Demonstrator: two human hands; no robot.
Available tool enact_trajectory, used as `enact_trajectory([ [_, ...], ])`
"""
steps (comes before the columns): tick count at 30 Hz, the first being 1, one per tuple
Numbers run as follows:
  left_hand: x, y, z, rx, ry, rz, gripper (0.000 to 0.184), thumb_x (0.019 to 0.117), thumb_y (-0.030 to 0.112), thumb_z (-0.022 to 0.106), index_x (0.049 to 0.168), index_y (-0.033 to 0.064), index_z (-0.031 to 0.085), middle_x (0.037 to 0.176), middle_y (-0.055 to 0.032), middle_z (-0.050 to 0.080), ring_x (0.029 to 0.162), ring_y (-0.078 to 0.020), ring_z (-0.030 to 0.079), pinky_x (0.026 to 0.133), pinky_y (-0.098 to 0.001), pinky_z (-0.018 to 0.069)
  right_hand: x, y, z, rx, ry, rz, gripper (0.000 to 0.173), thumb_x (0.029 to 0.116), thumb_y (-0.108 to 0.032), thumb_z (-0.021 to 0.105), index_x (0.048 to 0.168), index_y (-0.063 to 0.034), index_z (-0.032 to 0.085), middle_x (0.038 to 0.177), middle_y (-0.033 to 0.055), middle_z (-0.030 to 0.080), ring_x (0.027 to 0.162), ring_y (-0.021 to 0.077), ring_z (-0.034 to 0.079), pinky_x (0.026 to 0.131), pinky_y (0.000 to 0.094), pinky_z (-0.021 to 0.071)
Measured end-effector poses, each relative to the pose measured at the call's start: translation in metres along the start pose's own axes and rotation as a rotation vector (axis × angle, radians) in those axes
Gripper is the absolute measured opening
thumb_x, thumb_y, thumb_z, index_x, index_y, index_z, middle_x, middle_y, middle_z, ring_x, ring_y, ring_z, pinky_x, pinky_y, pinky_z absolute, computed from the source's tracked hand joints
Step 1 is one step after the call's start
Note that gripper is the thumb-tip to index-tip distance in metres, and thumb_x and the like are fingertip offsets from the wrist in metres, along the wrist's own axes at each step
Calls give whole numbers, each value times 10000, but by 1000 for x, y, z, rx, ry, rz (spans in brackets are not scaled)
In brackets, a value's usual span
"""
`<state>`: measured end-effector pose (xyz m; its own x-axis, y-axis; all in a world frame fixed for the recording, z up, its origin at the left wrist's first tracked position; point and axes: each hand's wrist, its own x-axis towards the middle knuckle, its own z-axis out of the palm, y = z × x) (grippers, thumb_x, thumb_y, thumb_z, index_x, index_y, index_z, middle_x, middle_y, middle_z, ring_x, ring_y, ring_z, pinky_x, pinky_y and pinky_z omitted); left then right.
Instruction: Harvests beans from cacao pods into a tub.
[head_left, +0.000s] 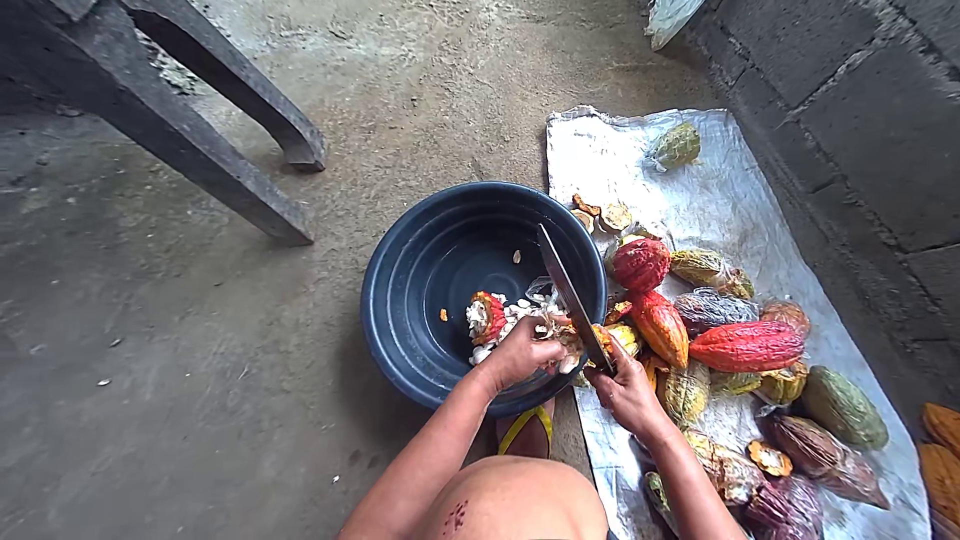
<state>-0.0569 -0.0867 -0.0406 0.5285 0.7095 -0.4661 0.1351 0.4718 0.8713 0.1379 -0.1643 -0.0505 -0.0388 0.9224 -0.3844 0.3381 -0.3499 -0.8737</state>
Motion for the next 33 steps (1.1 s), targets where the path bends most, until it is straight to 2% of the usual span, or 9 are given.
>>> enact_trajectory([
  [4, -3, -8, -9, -68, -76, 85, 488, 821, 27, 533, 1301, 39, 621, 961, 60, 705, 569, 46, 504, 492, -137, 410, 1, -3, -7, 407, -45, 124, 249, 922, -33, 588, 1163, -44, 524, 609, -12, 555, 434, 80, 515, 453, 250, 494],
  [7, 2, -21, -12, -233, -137, 155, 592, 794, 51, 525, 1384, 76, 580, 1135, 31, 715, 701, 22, 614, 554, -150, 488, 4, -6, -18, 497, -71, 116, 186, 921, -43, 569, 1101, -48, 524, 559, -12, 544, 425, 99, 533, 451, 260, 511],
  [10, 15, -32, -21, -404, -196, 144, 550, 867, 141, 576, 1410, 89, 507, 1226, -70, 706, 875, -77, 696, 659, -199, 547, 15, -16, -28, 440, -22, 61, 196, 945, -59, 569, 1133, -37, 519, 572, -6, 551, 423, 105, 539, 438, 264, 516],
  [16, 12, -43, -26, -715, -178, 50, 401, 1031, 308, 297, 1201, 92, 589, 1008, -117, 738, 611, -71, 631, 537, -168, 503, 73, -49, -82, 393, 199, 47, 200, 1069, -138, 457, 1249, -50, 448, 590, 25, 542, 461, 142, 578, 479, 306, 558],
  [19, 13, -42, -24, -866, -168, -6, 554, 1047, 348, 144, 1137, 70, 614, 1076, -140, 713, 657, -103, 638, 546, -193, 506, 98, -61, -109, 255, 261, 97, 586, 1110, -295, 447, 1595, -215, 128, 716, 70, 592, 499, 176, 614, 468, 335, 566],
  [22, 15, -34, -20, -936, -61, -135, 662, 1082, 422, 80, 1133, 40, 618, 1000, -144, 696, 702, -167, 678, 587, -248, 569, 107, -68, -119, 126, 331, 71, 797, 1105, -301, 476, 1643, -270, -113, 780, 82, 606, 473, 174, 593, 426, 346, 548],
  [24, 16, -33, -19, -903, 18, -198, 647, 1102, 436, 122, 1178, 31, 621, 928, -142, 688, 719, -195, 691, 628, -284, 597, 99, -68, -115, 91, 341, -5, 693, 1091, -247, 513, 1648, -246, 100, 747, 76, 574, 465, 167, 567, 428, 337, 532],
  [26, 16, -34, -19, -833, 74, -235, 611, 1117, 440, 159, 1252, 38, 599, 915, -142, 692, 722, -195, 696, 629, -279, 596, 79, -66, -102, 136, 303, -89, 358, 1053, -148, 549, 1395, -121, 447, 674, 63, 575, 459, 163, 578, 454, 328, 555],
  [33, 10, -37, -23, -706, 324, -289, 356, 1119, 349, 336, 1168, 71, 553, 814, -77, 657, 619, -129, 647, 565, -237, 565, -4, -15, -36, 260, 107, -63, 248, 962, -100, 573, 1195, -14, 574, 661, -4, 617, 461, 105, 579, 455, 274, 543],
])
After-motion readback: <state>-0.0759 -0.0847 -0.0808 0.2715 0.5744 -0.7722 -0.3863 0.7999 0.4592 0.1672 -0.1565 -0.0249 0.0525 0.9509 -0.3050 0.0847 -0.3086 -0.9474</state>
